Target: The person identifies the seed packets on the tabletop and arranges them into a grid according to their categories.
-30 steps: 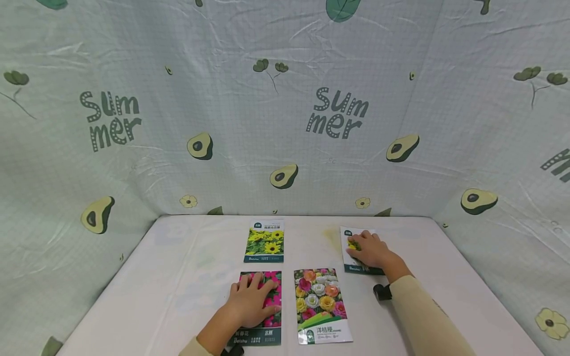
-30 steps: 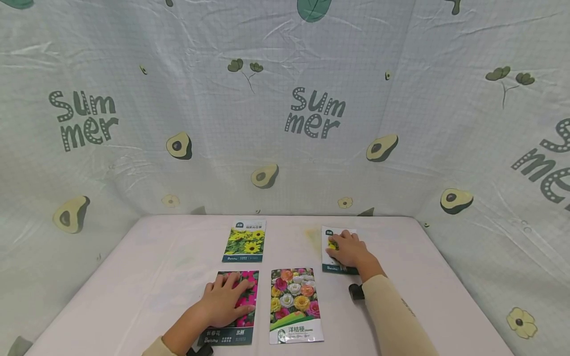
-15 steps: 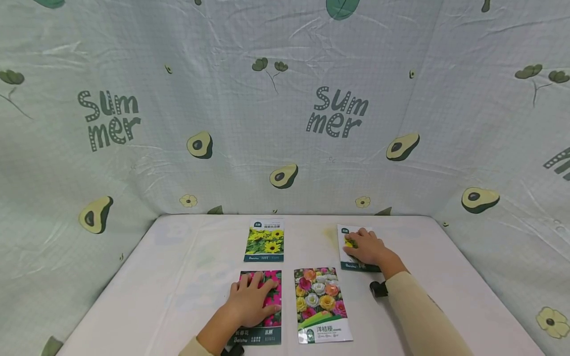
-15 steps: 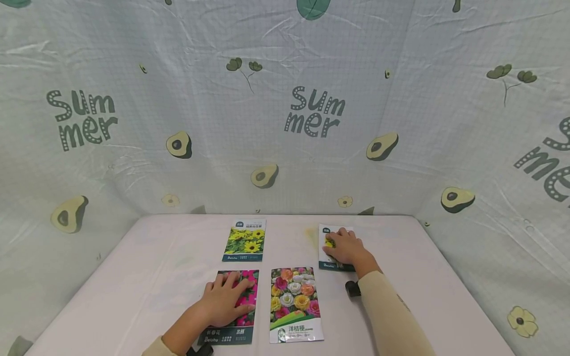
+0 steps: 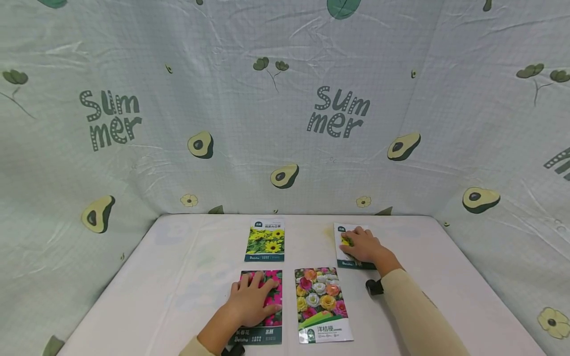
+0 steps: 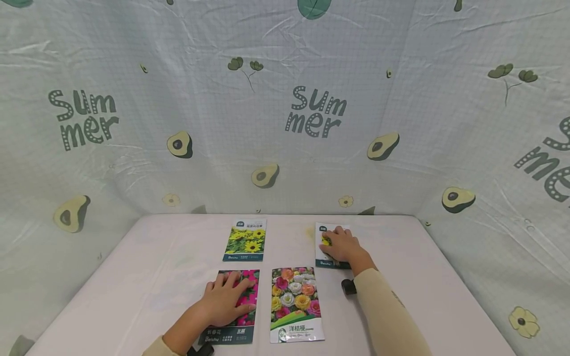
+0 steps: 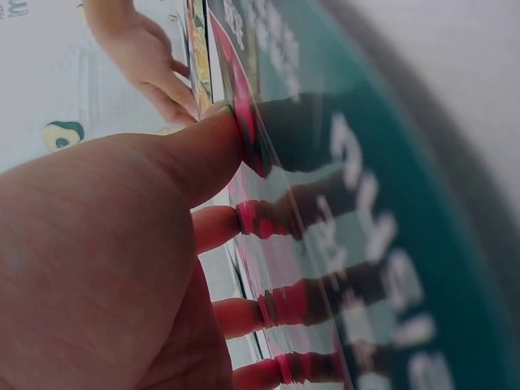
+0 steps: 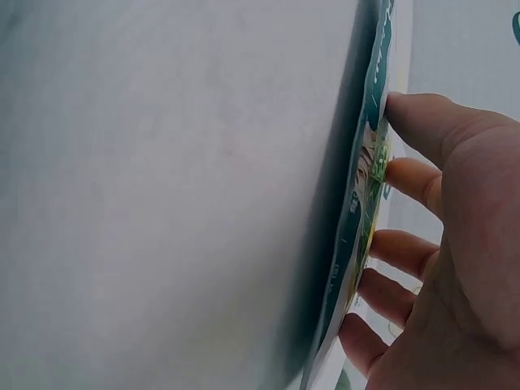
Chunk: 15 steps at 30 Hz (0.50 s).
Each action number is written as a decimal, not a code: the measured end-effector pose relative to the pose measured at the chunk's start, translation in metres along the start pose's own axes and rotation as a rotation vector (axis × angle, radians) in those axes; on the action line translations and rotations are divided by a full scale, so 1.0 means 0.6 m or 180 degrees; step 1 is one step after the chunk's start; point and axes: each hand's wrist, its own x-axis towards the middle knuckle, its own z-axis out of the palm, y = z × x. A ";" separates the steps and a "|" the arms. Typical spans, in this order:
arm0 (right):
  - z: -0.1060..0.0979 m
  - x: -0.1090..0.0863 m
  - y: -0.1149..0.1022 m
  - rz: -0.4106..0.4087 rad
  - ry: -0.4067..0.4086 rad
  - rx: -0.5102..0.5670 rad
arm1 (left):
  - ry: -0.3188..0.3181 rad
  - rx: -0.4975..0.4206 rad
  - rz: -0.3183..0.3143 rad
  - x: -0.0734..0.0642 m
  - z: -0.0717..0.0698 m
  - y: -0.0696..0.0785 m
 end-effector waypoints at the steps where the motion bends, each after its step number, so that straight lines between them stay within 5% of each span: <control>1: 0.000 0.000 -0.001 -0.0010 -0.0002 -0.0005 | 0.0001 0.0004 0.0000 0.000 0.000 0.000; 15: -0.003 0.006 -0.020 -0.0075 -0.0023 0.0020 | -0.0005 -0.0027 0.0003 0.000 0.000 0.001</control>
